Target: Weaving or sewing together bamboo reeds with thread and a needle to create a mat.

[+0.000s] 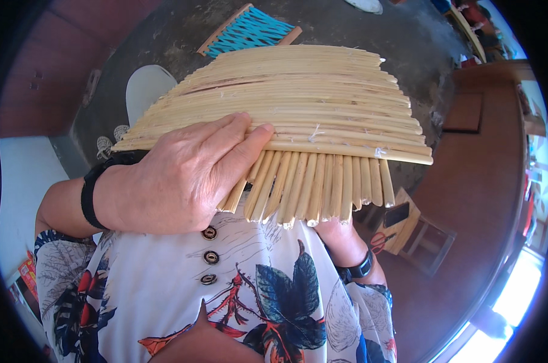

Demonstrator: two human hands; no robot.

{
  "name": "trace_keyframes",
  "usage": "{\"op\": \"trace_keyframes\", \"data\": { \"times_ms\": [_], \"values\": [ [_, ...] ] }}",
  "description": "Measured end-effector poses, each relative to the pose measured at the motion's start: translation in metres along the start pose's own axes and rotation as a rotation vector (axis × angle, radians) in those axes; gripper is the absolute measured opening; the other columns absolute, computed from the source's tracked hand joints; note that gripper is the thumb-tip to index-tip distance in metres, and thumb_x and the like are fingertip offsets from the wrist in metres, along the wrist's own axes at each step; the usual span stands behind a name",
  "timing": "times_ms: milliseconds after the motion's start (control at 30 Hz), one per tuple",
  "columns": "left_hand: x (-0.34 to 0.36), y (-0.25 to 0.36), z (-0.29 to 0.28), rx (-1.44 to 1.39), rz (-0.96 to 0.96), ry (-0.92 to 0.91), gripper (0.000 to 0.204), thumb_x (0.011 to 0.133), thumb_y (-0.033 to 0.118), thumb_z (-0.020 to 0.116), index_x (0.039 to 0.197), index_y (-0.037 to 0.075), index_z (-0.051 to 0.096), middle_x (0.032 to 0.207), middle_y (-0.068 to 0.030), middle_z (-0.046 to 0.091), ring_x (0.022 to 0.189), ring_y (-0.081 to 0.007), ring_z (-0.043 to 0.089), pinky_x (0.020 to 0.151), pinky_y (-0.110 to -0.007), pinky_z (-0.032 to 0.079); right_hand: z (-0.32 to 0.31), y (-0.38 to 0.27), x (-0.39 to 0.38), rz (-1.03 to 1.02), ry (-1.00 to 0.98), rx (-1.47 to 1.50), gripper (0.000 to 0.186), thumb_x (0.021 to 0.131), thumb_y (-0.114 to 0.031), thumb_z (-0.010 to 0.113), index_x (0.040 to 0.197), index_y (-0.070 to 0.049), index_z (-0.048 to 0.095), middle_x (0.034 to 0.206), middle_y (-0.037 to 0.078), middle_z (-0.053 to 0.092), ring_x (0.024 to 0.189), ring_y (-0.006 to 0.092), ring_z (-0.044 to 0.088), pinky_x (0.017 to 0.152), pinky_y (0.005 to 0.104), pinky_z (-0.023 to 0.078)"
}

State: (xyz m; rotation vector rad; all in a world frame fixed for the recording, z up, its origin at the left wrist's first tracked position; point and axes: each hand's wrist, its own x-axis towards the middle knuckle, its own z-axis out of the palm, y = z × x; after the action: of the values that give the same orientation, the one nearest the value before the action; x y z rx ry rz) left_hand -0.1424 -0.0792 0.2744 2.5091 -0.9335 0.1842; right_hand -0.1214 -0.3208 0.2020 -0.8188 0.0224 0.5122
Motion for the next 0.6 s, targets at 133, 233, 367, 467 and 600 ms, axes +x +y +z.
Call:
{"op": "trace_keyframes", "data": {
  "times_ms": [133, 233, 367, 467, 600],
  "values": [
    [0.000, 0.000, -0.002, -0.066, -0.038, -0.028, 0.064, 0.070, 0.002, 0.064, 0.130, -0.015, 0.051, 0.117, -0.0325, 0.058, 0.101, -0.0410, 0.066, 0.089, -0.041, 0.056, 0.001, -0.001, -0.002, -0.021, 0.004, 0.008, 0.053, 0.101, -0.032, 0.060, 0.144, -0.006, 0.044, 0.138, 0.012, 0.056, 0.125, 0.0266, 0.055, 0.106, 0.0423, 0.046],
    [-0.001, 0.002, -0.003, -0.017, -0.017, -0.042, 0.064, 0.070, 0.001, 0.064, 0.130, -0.016, 0.051, 0.117, -0.0335, 0.058, 0.102, -0.0415, 0.065, 0.088, -0.041, 0.056, 0.001, -0.002, -0.007, -0.029, 0.003, 0.011, 0.053, 0.101, -0.032, 0.059, 0.144, -0.006, 0.044, 0.138, 0.012, 0.055, 0.126, 0.0267, 0.055, 0.106, 0.0425, 0.046],
    [-0.002, 0.001, -0.001, 0.045, 0.039, 0.006, 0.061, 0.072, 0.004, 0.063, 0.128, -0.017, 0.052, 0.116, -0.0342, 0.058, 0.102, -0.0418, 0.065, 0.087, -0.042, 0.056, 0.001, -0.002, -0.013, -0.034, 0.010, 0.015, 0.053, 0.101, -0.033, 0.059, 0.144, -0.006, 0.043, 0.139, 0.012, 0.055, 0.126, 0.0268, 0.055, 0.107, 0.0426, 0.046],
    [-0.001, 0.000, 0.001, 0.082, 0.059, -0.012, 0.059, 0.073, 0.007, 0.063, 0.125, -0.018, 0.054, 0.115, -0.0344, 0.058, 0.102, -0.0411, 0.065, 0.086, -0.041, 0.056, -0.001, -0.001, -0.013, -0.035, 0.005, 0.023, 0.054, 0.101, -0.033, 0.059, 0.145, -0.006, 0.043, 0.139, 0.012, 0.055, 0.126, 0.0270, 0.055, 0.107, 0.0428, 0.046],
    [0.001, -0.002, 0.006, 0.095, 0.092, 0.024, 0.058, 0.073, 0.010, 0.062, 0.122, -0.019, 0.055, 0.112, -0.0347, 0.059, 0.098, -0.0396, 0.066, 0.083, -0.039, 0.057, -0.001, 0.003, -0.009, -0.028, -0.003, 0.030, 0.054, 0.101, -0.033, 0.058, 0.145, -0.006, 0.043, 0.140, 0.012, 0.055, 0.127, 0.0271, 0.055, 0.108, 0.0429, 0.046]
  ]
}}
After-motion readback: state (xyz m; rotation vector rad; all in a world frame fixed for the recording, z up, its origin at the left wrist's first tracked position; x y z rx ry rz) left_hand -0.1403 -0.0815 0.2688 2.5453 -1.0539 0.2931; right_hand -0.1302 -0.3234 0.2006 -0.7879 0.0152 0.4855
